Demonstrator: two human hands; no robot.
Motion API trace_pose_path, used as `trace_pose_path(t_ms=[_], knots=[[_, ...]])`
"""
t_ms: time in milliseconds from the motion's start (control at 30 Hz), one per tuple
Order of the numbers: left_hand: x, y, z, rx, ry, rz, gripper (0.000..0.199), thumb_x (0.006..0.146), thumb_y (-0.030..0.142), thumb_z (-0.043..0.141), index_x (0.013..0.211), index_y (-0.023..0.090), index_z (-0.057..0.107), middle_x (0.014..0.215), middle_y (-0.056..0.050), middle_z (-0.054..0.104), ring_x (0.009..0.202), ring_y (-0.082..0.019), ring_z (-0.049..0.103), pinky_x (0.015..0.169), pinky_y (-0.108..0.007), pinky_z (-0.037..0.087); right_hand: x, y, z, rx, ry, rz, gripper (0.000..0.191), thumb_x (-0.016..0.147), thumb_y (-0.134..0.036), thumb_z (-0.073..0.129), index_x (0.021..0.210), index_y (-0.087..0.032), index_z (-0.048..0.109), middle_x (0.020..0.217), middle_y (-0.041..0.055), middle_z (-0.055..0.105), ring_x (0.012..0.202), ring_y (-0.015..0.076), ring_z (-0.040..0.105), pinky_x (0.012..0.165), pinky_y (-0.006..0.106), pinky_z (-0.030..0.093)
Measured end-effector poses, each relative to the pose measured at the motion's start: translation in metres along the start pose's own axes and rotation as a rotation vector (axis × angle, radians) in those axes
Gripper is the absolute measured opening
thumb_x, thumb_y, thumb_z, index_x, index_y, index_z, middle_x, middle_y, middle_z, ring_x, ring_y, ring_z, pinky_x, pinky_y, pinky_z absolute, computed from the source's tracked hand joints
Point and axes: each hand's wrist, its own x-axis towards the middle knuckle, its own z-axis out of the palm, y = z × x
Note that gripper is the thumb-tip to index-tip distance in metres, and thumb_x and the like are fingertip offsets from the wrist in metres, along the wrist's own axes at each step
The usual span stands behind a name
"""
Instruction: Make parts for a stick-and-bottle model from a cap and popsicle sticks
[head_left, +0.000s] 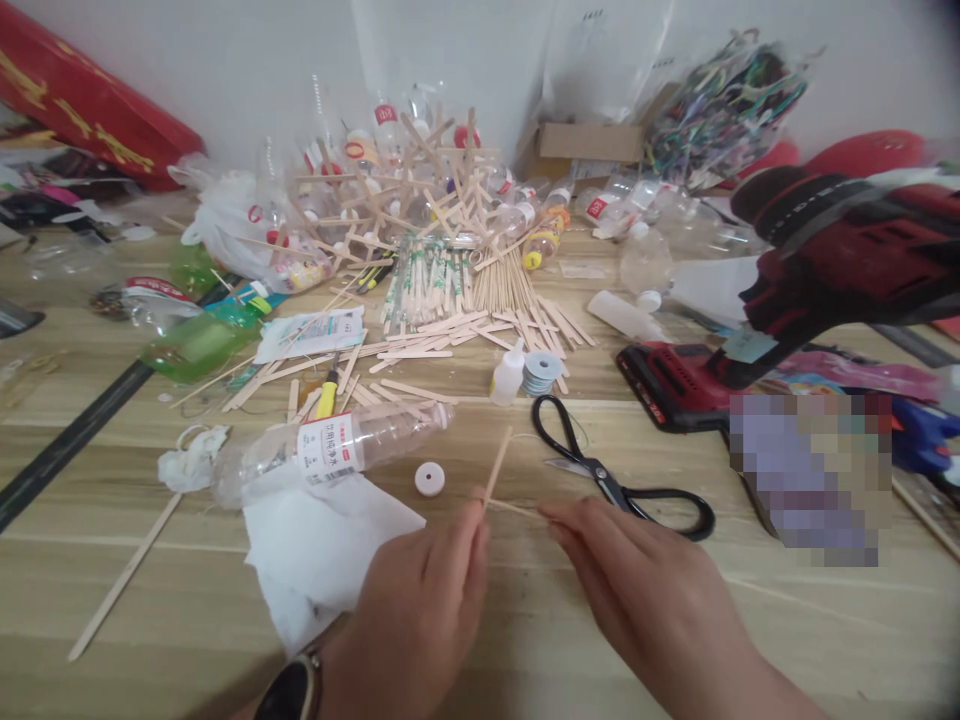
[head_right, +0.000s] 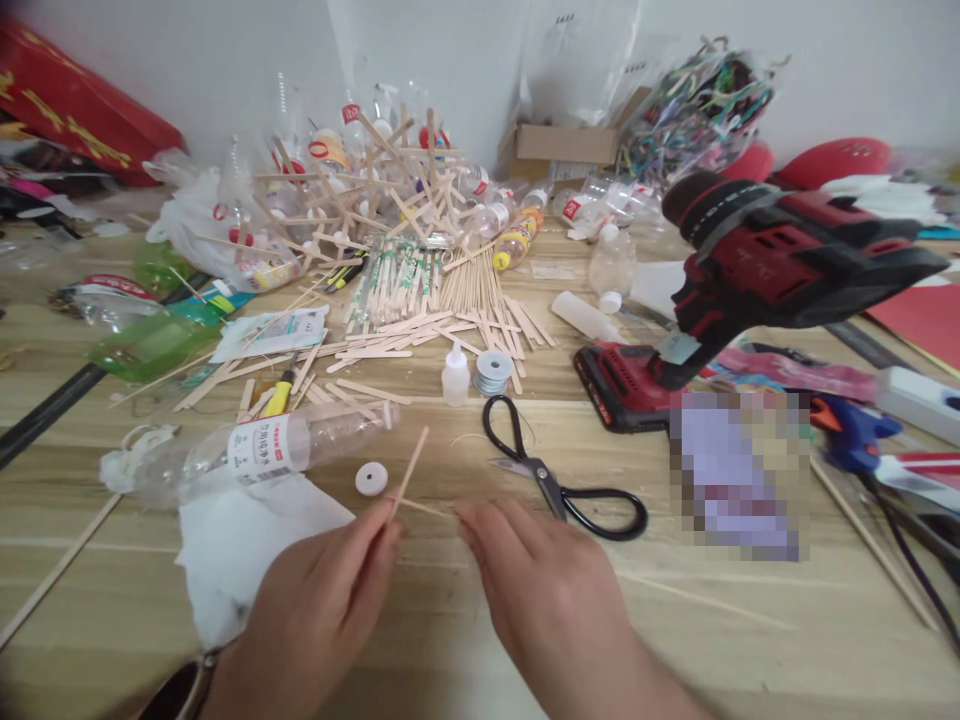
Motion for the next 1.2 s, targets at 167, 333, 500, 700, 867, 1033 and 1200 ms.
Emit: trace_pose_path(t_ms=[167,333,500,700,867,1033,1200], knots=[[-0.003,0.011,0.001,-0.075,-0.040,0.010,0.031,0.105,0.019,0.026,0.103,0.011,0.055,0.055,0.001,0.067,0.043,-0.014,0.066,0.039,-0.024,0.046,-0.003,-0.007,0.005,-0.171,0.093,-0.180,0.024,0.103,-0.017,0.033,0.101,-0.015,0.057,0.076,0.0041,0.071,0.064,0.0164,0.067,0.059,0.027,0.047],[-0.008,0.011,0.005,-0.021,-0.004,0.091,0.026,0.103,0.013,0.030,0.108,0.005,0.055,0.060,-0.001,0.070,0.047,-0.014,0.067,0.040,-0.025,0.047,-0.002,-0.012,0.008,-0.143,0.088,-0.133,0.025,0.101,-0.014,0.036,0.090,-0.017,0.058,0.062,0.0000,0.065,0.050,0.0145,0.061,0.047,0.028,0.041],[-0.014,0.012,0.004,0.065,-0.019,0.154,0.028,0.103,0.010,0.029,0.115,-0.001,0.052,0.071,-0.006,0.075,0.049,-0.014,0.068,0.043,-0.028,0.049,-0.003,-0.013,0.007,0.099,-0.013,0.050,0.024,0.101,-0.018,0.038,0.086,-0.019,0.057,0.063,-0.0023,0.065,0.047,0.0121,0.061,0.045,0.025,0.040],[-0.016,0.013,0.006,-0.005,-0.021,0.181,0.027,0.104,0.012,0.032,0.117,-0.002,0.052,0.075,-0.007,0.077,0.054,-0.014,0.070,0.046,-0.026,0.051,0.004,-0.010,-0.010,0.603,-0.423,0.426,0.036,0.102,-0.030,0.037,0.070,-0.022,0.053,0.051,-0.0066,0.050,0.045,0.0096,0.050,0.040,0.018,0.036],[-0.009,0.015,0.008,-0.049,0.020,0.100,0.028,0.105,0.017,0.030,0.116,0.004,0.052,0.063,-0.001,0.073,0.046,-0.014,0.067,0.041,-0.026,0.049,-0.001,-0.008,-0.003,0.228,-0.114,0.160,0.030,0.102,-0.022,0.038,0.079,-0.020,0.057,0.058,-0.0026,0.063,0.048,0.0120,0.058,0.044,0.022,0.041],[-0.007,0.018,0.007,-0.083,-0.008,0.019,0.030,0.105,0.020,0.026,0.109,0.010,0.054,0.057,0.001,0.070,0.043,-0.014,0.066,0.039,-0.025,0.049,-0.005,-0.010,0.007,-0.181,0.120,-0.190,0.029,0.103,-0.015,0.031,0.098,-0.014,0.059,0.066,0.0021,0.069,0.054,0.0157,0.064,0.050,0.028,0.041],[-0.010,0.016,0.009,-0.114,-0.009,0.106,0.027,0.104,0.015,0.030,0.113,0.006,0.055,0.060,0.000,0.070,0.045,-0.014,0.066,0.041,-0.024,0.049,-0.004,-0.014,0.005,-0.022,0.073,-0.045,0.029,0.101,-0.017,0.036,0.082,-0.019,0.058,0.057,-0.0025,0.062,0.044,0.0123,0.058,0.044,0.024,0.039]])
